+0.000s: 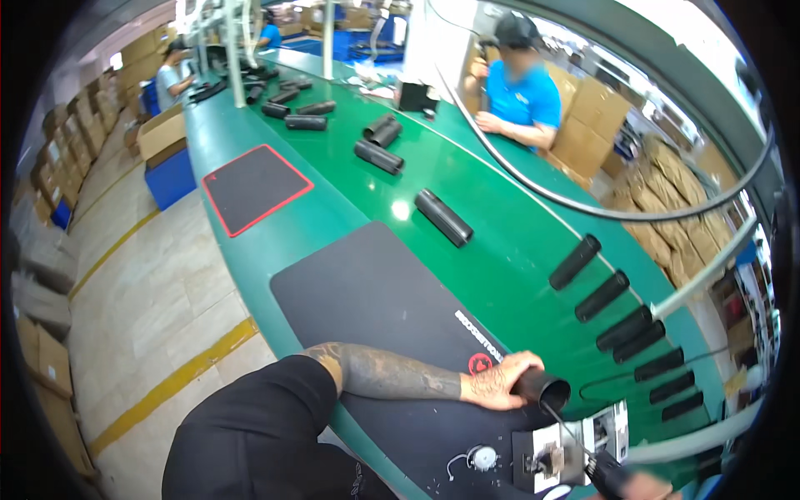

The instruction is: The person is cleaning or finishing the internal surface of cylindrical components using a handheld power tool on an assembly line.

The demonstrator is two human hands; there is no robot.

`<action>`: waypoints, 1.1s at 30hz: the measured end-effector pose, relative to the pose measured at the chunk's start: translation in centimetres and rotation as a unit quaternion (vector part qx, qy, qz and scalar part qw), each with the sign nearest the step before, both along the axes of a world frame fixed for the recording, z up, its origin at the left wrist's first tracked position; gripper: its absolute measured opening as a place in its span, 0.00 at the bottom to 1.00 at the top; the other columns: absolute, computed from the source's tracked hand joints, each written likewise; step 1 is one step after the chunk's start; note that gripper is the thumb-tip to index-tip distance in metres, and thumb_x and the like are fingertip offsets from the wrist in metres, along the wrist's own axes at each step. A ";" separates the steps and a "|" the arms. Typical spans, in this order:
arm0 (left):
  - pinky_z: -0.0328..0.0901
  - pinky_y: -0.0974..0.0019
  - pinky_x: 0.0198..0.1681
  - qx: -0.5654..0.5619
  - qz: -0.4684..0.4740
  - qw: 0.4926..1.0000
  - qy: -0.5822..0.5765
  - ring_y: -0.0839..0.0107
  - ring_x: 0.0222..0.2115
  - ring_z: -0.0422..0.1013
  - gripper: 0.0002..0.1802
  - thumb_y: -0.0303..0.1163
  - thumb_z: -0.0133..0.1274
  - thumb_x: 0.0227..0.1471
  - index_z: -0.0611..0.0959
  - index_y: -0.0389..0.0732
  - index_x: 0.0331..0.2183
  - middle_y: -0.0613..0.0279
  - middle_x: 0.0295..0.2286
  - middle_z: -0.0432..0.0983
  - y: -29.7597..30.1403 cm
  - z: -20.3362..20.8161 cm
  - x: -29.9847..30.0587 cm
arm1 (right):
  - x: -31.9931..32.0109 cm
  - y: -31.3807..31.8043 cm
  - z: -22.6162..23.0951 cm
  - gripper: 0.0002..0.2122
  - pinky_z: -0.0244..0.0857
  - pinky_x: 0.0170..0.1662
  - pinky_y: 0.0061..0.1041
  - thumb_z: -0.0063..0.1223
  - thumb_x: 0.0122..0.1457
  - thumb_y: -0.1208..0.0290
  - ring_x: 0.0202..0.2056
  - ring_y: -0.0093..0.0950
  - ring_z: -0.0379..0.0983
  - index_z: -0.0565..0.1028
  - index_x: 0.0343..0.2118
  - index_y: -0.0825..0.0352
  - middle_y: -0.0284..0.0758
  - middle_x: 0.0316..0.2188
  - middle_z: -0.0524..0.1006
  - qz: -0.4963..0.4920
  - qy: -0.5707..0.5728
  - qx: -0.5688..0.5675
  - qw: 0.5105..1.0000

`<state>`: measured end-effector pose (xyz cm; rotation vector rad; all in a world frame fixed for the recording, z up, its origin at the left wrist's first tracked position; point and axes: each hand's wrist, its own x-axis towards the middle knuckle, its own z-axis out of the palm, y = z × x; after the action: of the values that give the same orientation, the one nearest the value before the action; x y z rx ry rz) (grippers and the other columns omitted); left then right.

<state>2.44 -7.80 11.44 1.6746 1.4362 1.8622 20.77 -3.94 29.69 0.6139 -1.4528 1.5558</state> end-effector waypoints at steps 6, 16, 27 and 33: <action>0.62 0.62 0.44 0.025 0.065 0.997 0.023 0.60 0.40 0.65 0.35 0.21 0.59 0.29 0.70 0.42 0.46 0.56 0.41 0.65 4.4 -4.5 -0.5 | 7.8 7.8 1.4 0.14 0.61 0.25 0.16 0.50 0.52 0.75 0.16 0.17 0.65 0.61 0.40 0.63 0.25 0.19 0.68 0.112 -0.041 0.071 0.990; 0.65 0.64 0.48 -0.008 -0.054 0.998 -0.042 0.63 0.44 0.68 0.38 0.20 0.65 0.33 0.64 0.41 0.46 0.55 0.45 0.68 7.6 -8.1 2.0 | 7.0 6.5 -0.6 0.17 0.62 0.23 0.14 0.57 0.51 0.71 0.16 0.15 0.67 0.61 0.40 0.63 0.25 0.19 0.71 -0.141 -0.254 0.054 0.955; 0.64 0.64 0.46 -0.012 -0.005 1.000 -0.005 0.63 0.40 0.69 0.34 0.21 0.64 0.30 0.70 0.39 0.44 0.58 0.41 0.70 6.8 -7.5 1.5 | 9.1 6.4 -0.5 0.17 0.66 0.18 0.15 0.60 0.44 0.78 0.11 0.17 0.67 0.64 0.35 0.64 0.25 0.15 0.72 -0.051 0.048 -0.103 0.992; 0.64 0.65 0.46 0.032 0.004 0.999 0.015 0.64 0.40 0.68 0.32 0.20 0.63 0.31 0.71 0.38 0.43 0.58 0.40 0.68 6.6 -7.2 0.6 | 6.9 5.7 -1.1 0.15 0.64 0.28 0.19 0.56 0.55 0.64 0.19 0.18 0.65 0.68 0.43 0.60 0.25 0.20 0.70 -0.020 0.018 0.025 0.999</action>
<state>3.00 -1.20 4.21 1.7364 1.4109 1.9131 27.71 1.73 28.59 0.6351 -1.4713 1.4736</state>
